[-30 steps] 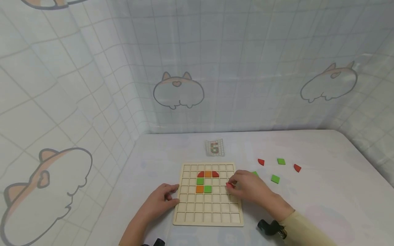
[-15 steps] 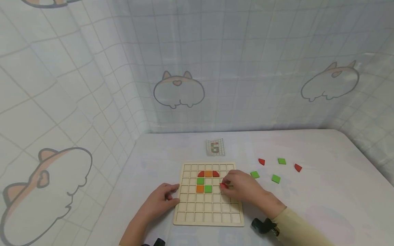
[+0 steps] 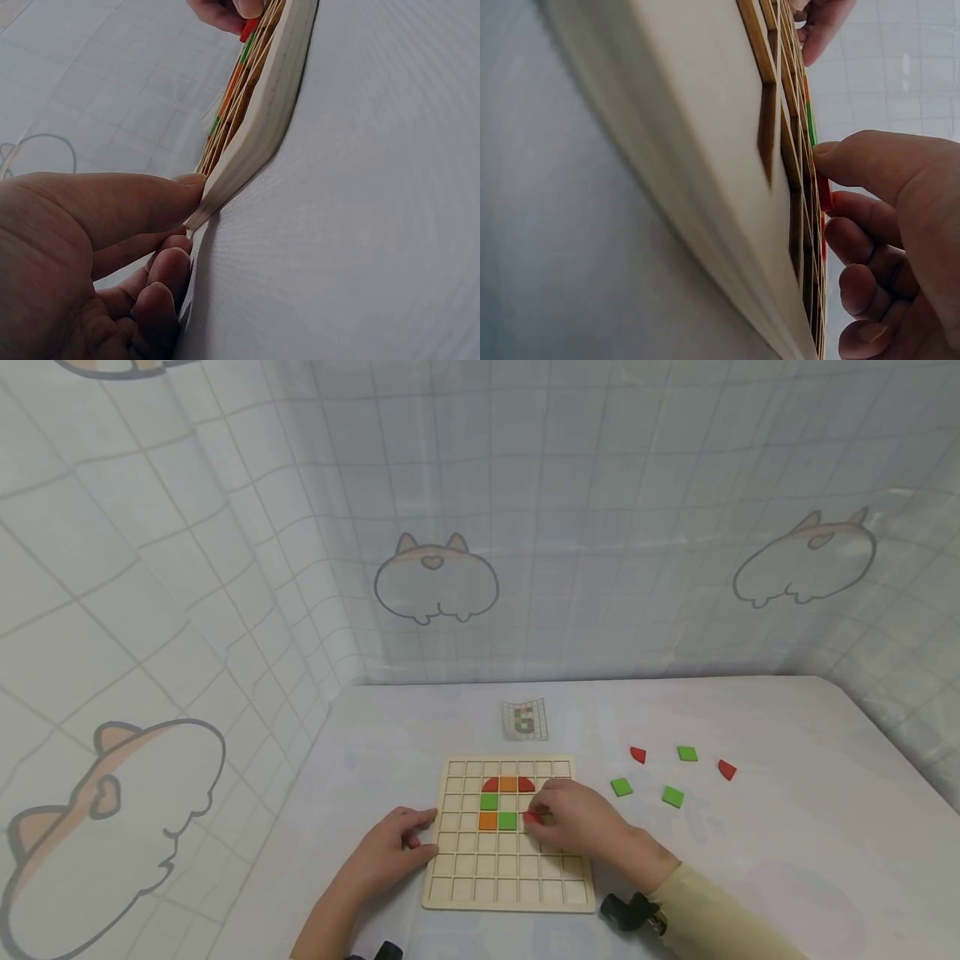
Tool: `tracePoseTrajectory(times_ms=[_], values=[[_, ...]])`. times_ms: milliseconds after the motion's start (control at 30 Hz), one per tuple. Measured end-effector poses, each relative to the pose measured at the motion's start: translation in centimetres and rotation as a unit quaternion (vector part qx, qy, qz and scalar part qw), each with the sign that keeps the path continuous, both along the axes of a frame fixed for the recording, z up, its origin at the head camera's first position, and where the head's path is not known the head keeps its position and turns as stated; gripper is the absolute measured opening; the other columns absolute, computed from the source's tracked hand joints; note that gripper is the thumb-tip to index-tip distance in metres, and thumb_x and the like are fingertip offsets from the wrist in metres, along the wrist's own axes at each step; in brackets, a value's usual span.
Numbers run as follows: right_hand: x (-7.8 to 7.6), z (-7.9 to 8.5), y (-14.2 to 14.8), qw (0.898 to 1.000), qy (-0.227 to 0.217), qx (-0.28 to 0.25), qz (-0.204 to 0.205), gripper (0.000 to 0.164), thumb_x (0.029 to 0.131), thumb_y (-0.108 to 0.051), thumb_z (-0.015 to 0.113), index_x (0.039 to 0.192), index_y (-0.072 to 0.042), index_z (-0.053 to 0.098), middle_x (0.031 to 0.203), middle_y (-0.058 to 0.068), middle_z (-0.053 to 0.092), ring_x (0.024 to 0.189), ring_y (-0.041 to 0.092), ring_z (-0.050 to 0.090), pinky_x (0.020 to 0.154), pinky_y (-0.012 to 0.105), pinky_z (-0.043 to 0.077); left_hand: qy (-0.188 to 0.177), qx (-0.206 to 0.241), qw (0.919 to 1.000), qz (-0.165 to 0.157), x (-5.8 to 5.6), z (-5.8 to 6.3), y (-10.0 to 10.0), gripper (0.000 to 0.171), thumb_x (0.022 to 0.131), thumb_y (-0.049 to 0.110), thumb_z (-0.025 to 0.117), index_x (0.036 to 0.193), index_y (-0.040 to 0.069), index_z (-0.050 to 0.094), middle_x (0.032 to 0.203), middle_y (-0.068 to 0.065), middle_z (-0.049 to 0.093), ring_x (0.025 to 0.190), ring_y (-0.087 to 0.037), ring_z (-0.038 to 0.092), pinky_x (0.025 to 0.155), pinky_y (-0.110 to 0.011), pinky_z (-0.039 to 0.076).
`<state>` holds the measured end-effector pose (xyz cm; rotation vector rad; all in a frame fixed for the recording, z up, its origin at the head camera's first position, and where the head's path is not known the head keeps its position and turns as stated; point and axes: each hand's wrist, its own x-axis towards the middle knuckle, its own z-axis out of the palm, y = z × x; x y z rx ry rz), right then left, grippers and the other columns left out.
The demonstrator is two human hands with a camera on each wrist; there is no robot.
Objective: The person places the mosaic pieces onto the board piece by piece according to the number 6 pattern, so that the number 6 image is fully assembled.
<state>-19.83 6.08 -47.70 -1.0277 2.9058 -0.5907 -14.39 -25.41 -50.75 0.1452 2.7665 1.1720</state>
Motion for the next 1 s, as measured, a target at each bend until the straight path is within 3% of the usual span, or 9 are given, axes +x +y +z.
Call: tracePoseTrajectory(times_ms=[667,1000], values=[[-0.23,-0.29,-0.74,1.0,-0.013,-0.004,0.004,0.016,0.084,-0.035,0.08,0.086,-0.02,0.077,0.078,-0.017,0.058,0.073,0.002,0.053,0.07,0.026,0.048,0.007,-0.007,0.9999,-0.003,-0.07,0.43,0.02,0.053,0.083,0.025,0.081,0.132,0.012,0.065,0.1,0.003,0.056,0.079,-0.011,0.051,0.067,-0.027,0.043],[0.16,-0.12,-0.23,0.999,-0.029,-0.002,0.013,0.023,0.084,-0.036,0.079,0.096,-0.015,0.08,0.084,-0.014,0.066,0.078,0.003,0.057,0.074,0.028,0.05,-0.004,-0.003,1.0,-0.005,-0.06,-0.02,0.0,0.054,0.083,0.025,0.081,0.132,0.012,0.064,0.099,0.004,0.056,0.079,-0.013,0.051,0.066,-0.027,0.043]])
